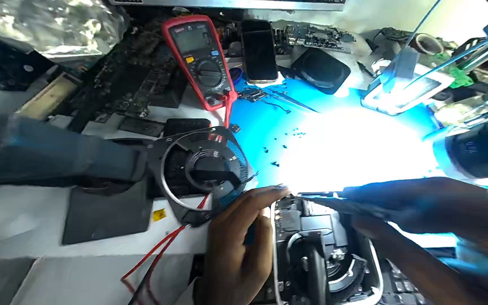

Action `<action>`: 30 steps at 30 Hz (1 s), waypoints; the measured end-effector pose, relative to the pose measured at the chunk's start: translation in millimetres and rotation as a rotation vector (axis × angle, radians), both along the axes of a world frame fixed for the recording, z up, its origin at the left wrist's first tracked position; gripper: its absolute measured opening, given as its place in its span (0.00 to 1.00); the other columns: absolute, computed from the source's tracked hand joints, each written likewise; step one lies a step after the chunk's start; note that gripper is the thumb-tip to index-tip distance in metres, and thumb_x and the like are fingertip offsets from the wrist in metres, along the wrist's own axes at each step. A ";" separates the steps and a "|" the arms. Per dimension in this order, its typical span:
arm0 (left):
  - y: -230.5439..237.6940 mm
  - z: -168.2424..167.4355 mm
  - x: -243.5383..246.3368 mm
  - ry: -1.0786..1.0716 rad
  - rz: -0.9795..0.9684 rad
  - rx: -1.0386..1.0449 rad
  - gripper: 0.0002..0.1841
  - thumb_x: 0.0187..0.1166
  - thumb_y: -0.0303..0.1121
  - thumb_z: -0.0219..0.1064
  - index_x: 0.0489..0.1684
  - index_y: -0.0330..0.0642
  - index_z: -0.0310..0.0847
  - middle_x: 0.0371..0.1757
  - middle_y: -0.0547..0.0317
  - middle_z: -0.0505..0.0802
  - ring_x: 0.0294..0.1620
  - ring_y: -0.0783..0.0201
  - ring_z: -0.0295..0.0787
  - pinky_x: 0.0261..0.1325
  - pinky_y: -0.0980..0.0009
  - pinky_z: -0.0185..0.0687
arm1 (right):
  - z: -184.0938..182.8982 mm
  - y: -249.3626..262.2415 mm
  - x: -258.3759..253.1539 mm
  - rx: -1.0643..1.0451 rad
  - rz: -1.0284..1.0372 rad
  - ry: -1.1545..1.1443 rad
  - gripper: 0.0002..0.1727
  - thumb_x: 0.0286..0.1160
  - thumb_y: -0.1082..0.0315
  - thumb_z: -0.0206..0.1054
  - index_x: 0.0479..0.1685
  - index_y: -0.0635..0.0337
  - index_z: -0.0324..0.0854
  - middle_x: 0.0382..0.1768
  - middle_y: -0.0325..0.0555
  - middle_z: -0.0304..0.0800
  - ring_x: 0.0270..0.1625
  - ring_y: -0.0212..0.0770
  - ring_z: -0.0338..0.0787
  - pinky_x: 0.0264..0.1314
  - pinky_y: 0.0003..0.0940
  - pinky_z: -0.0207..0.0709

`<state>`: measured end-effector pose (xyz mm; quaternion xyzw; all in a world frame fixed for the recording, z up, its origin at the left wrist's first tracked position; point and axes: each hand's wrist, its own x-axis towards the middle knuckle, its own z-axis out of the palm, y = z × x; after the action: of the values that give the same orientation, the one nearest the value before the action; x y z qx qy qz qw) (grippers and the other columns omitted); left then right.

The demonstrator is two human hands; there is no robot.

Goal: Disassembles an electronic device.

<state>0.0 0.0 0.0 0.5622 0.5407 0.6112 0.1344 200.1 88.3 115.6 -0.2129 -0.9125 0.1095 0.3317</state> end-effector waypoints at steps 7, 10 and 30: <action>2.2 -2.5 -3.1 0.047 -0.057 -0.036 0.17 0.87 0.31 0.52 0.61 0.49 0.88 0.59 0.64 0.96 0.59 0.74 0.91 0.61 0.76 0.86 | -57.9 -28.6 115.3 0.066 -0.494 0.196 0.06 0.78 0.68 0.70 0.49 0.49 0.85 0.55 0.33 0.95 0.57 0.29 0.94 0.54 0.21 0.89; 1.9 -2.7 -2.7 0.051 -0.050 -0.037 0.17 0.86 0.30 0.51 0.59 0.46 0.88 0.59 0.62 0.96 0.61 0.72 0.91 0.63 0.74 0.86 | -87.9 -8.2 147.3 0.106 -0.713 0.261 0.09 0.71 0.69 0.73 0.49 0.55 0.87 0.49 0.35 0.94 0.50 0.25 0.92 0.52 0.21 0.88; 4.2 -4.2 1.5 0.035 0.012 0.013 0.17 0.82 0.29 0.54 0.56 0.46 0.90 0.55 0.63 0.97 0.54 0.75 0.92 0.53 0.80 0.86 | -109.3 31.5 152.4 0.077 -0.629 -0.121 0.13 0.72 0.55 0.68 0.41 0.49 0.96 0.54 0.39 0.94 0.64 0.43 0.87 0.72 0.51 0.74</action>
<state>1.5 4.2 -4.2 0.5705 0.5424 0.6055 0.1173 352.5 119.7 6.3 -0.4780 -0.8234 -0.0458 0.3023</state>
